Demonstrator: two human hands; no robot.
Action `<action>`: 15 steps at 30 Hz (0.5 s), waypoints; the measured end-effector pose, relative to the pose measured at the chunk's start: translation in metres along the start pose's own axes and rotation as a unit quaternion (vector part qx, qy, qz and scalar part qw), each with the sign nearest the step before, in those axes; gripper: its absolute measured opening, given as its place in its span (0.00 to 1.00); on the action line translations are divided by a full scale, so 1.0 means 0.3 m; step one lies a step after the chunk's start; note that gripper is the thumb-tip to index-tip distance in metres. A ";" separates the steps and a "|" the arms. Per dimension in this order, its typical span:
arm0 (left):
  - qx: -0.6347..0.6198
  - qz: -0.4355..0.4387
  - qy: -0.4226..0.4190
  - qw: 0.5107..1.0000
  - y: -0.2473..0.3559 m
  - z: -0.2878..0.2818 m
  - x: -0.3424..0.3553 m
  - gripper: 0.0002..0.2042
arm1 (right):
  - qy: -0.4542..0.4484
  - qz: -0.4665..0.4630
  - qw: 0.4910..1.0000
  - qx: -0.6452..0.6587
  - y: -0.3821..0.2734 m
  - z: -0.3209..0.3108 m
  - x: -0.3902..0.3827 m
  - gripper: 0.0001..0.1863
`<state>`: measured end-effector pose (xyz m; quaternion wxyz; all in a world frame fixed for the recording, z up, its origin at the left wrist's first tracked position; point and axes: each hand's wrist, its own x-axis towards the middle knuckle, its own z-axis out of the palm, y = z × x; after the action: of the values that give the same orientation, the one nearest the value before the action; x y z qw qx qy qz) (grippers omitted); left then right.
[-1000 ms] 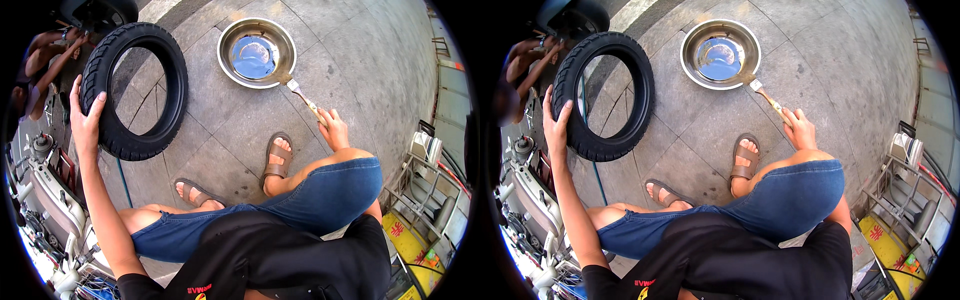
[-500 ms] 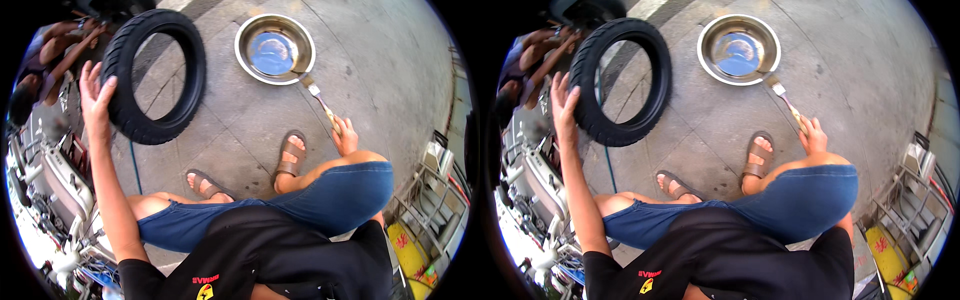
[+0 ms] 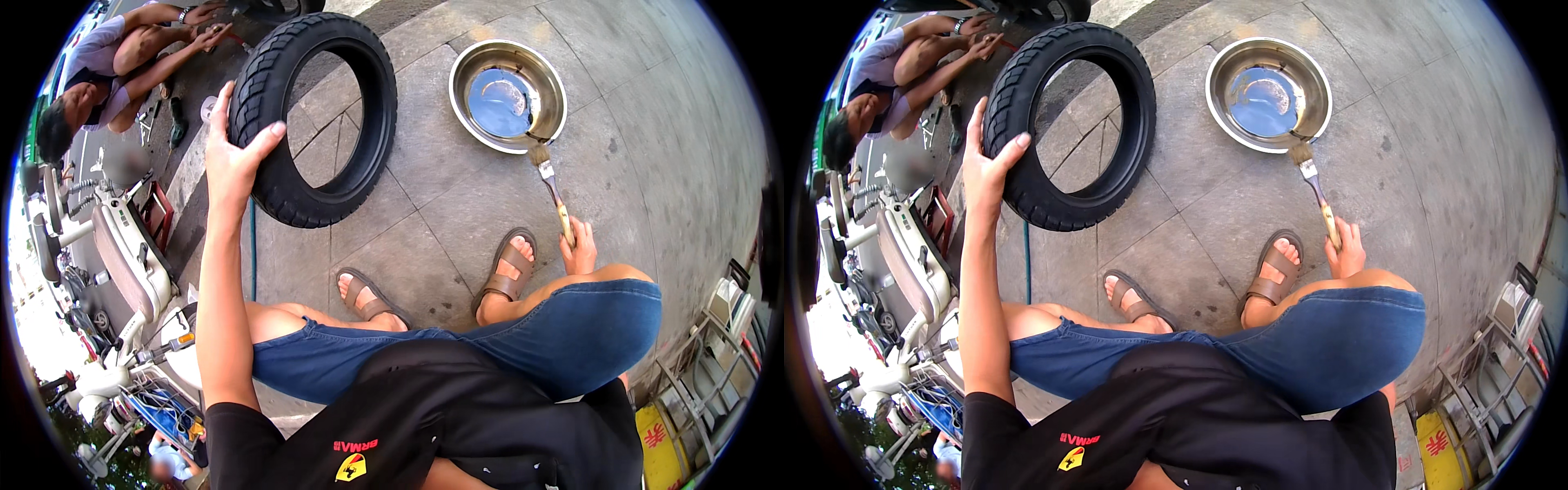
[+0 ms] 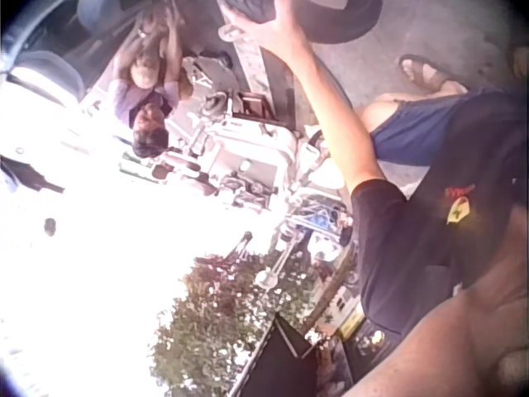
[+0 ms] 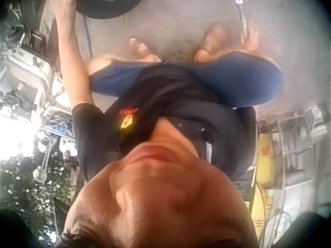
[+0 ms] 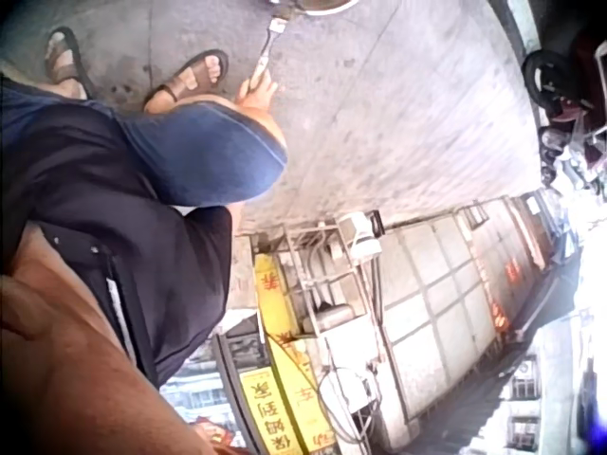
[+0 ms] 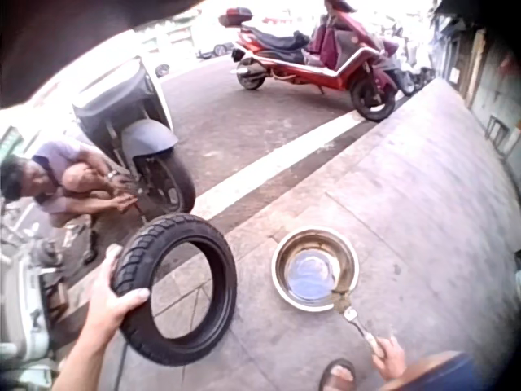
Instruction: The person removes a yellow and green decorative wrap from a scooter tire using scissors. They then apply a dark liquid to the tire's bead with a brush. Finally, they mount the tire onto a metal rim using a screwdriver to pry the bead over the edge.
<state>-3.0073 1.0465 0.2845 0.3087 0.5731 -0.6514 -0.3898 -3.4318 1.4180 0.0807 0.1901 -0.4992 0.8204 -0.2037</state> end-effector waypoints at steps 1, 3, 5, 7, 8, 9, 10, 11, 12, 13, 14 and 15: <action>0.002 -0.006 -0.004 1.000 -0.016 -0.015 0.010 0.44 | -0.012 0.006 1.000 0.008 0.017 -0.006 -0.028 0.23; -0.022 -0.036 0.006 0.999 -0.045 -0.069 0.056 0.46 | -0.007 -0.051 0.998 0.022 -0.055 -0.049 0.011 0.22; -0.036 0.023 -0.017 0.999 -0.038 -0.083 0.072 0.47 | -0.019 -0.083 0.996 0.034 -0.155 -0.083 0.089 0.21; 0.033 0.096 -0.009 0.995 -0.087 -0.070 0.085 0.47 | -0.027 -0.173 0.979 0.104 -0.337 -0.123 0.302 0.17; 0.074 0.111 0.001 0.991 -0.094 -0.075 0.057 0.48 | -0.135 -0.127 0.972 0.147 -0.438 -0.138 0.387 0.16; 0.088 0.080 0.020 0.993 -0.093 -0.015 -0.013 0.48 | -0.237 -0.072 0.951 0.184 -0.502 -0.149 0.444 0.16; 0.103 0.078 0.039 0.991 -0.092 -0.005 -0.029 0.49 | -0.260 -0.079 0.945 0.182 -0.537 -0.141 0.475 0.16; 0.084 0.067 0.043 0.993 -0.085 0.006 -0.046 0.50 | -0.285 -0.086 0.938 0.180 -0.570 -0.130 0.507 0.16; 0.068 0.058 0.045 0.995 -0.069 0.013 -0.053 0.50 | -0.346 -0.113 0.915 0.173 -0.610 -0.087 0.562 0.16; 0.078 0.043 0.041 0.995 -0.062 -0.014 -0.055 0.49 | -0.409 -0.144 0.886 0.167 -0.659 -0.010 0.605 0.15; 0.085 0.040 0.046 0.995 -0.075 -0.063 -0.049 0.49 | -0.418 -0.153 0.876 0.187 -0.693 0.096 0.603 0.15; 0.100 0.059 0.030 0.993 -0.089 -0.091 -0.037 0.50 | -0.421 -0.156 0.872 0.195 -0.700 0.170 0.587 0.16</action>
<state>-2.9689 1.0522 0.2759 0.2918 0.5728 -0.7105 -0.2862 -3.3254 1.1650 0.1287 0.5766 -0.6124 0.5175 -0.1569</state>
